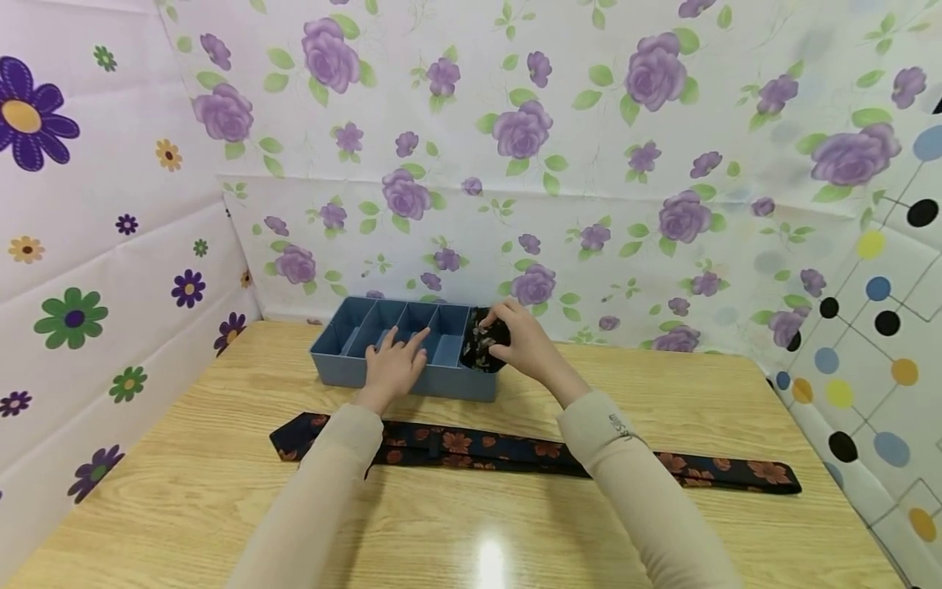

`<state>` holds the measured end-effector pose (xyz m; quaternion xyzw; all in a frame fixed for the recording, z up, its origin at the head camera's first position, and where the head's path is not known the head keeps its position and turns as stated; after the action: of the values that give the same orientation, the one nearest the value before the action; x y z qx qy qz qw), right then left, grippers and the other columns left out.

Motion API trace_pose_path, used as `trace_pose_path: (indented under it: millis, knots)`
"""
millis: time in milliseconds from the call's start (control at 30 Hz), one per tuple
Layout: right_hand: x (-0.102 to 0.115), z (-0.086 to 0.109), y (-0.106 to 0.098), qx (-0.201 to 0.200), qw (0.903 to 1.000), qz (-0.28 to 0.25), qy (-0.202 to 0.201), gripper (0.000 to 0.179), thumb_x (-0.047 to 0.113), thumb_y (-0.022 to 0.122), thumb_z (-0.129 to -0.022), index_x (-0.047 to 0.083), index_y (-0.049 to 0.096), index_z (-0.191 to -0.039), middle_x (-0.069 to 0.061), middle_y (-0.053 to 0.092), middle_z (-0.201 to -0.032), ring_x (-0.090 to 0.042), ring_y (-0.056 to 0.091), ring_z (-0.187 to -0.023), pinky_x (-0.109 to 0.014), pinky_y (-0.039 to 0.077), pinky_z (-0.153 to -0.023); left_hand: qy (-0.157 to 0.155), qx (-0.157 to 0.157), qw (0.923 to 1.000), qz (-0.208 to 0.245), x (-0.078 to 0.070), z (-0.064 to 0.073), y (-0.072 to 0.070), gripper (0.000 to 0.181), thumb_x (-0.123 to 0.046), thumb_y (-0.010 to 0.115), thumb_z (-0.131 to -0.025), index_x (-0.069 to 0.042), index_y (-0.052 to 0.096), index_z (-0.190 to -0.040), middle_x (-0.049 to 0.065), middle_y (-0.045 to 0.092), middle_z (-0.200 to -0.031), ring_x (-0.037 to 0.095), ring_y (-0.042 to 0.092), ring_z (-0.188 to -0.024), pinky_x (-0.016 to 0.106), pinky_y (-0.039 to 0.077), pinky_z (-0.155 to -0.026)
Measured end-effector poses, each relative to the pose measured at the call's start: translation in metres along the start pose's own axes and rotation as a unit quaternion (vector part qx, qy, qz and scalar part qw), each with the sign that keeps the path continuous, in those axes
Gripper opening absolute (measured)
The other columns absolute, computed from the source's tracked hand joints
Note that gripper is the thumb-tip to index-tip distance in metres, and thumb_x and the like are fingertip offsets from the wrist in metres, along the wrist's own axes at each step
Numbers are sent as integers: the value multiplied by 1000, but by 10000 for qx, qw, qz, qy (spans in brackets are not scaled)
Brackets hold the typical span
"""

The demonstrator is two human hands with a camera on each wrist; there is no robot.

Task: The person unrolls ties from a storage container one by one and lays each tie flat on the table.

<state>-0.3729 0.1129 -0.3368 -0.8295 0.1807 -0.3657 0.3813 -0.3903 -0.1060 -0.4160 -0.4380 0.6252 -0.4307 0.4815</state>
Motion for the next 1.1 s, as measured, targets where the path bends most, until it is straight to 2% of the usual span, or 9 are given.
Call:
trace_pose_path:
  millis: [200,367,500,667,800,900,1100]
  knots:
    - [10,14,-5,-120,9999,-9,-67,23,-4,67,-81,6,57,-99,-13,58,-110,-32,53,-114,-50,47,-94,72,12,10000,30,-1,-1,1,47,-38,31,-103,-30,29,-149,12,54,-135,30,18,-145,63,21,-110]
    - [22,26,-5,-6,9998,-176,-92,23,-5,66,-81,7,58,-99,-12,59,-110,-32,54,-112,-49,47,-93,91,26,10000,10,1,-1,1,47,-38,30,-103,-30,30,-149,12,53,-137,31,18,-145,61,22,-110]
    - [32,38,-4,65,9993,-339,-128,25,-7,65,-81,7,56,-100,-12,59,-110,-32,55,-111,-49,48,-92,240,76,9997,19,4,0,0,47,-39,30,-103,-29,30,-149,13,47,-141,33,19,-144,60,22,-110]
    - [43,56,-1,113,9983,-571,63,24,-7,63,-80,8,57,-98,-10,60,-108,-29,57,-107,-46,50,-86,597,308,9976,156,3,2,-7,50,-42,32,-102,-29,25,-150,16,32,-150,37,17,-144,61,18,-112]
    - [51,70,3,203,9971,-713,165,26,-9,62,-79,10,57,-97,-9,61,-107,-28,59,-103,-41,51,-80,939,411,9946,174,-1,9,-12,52,-43,36,-101,-27,27,-150,16,28,-153,38,16,-144,61,15,-113]
    - [56,76,5,298,9969,-710,141,28,-9,63,-78,11,58,-96,-8,62,-107,-27,59,-101,-38,51,-79,1238,436,9913,52,-7,18,-14,53,-45,36,-100,-27,27,-150,15,26,-153,37,15,-144,60,13,-115]
    - [61,88,7,402,9965,-709,165,30,-10,64,-77,13,59,-96,-6,61,-106,-22,59,-93,-36,52,-77,1943,214,9807,67,-24,45,-20,51,-43,39,-100,-26,32,-148,13,33,-151,36,22,-143,59,16,-114]
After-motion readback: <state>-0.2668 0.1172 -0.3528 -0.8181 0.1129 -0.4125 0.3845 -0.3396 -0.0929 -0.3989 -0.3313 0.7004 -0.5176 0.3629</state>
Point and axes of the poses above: each hand's wrist, its own z-axis away from the middle knuckle, its own y-axis out of the palm, x = y × z, the point moved 4 cm from there along -z, towards the middle knuckle
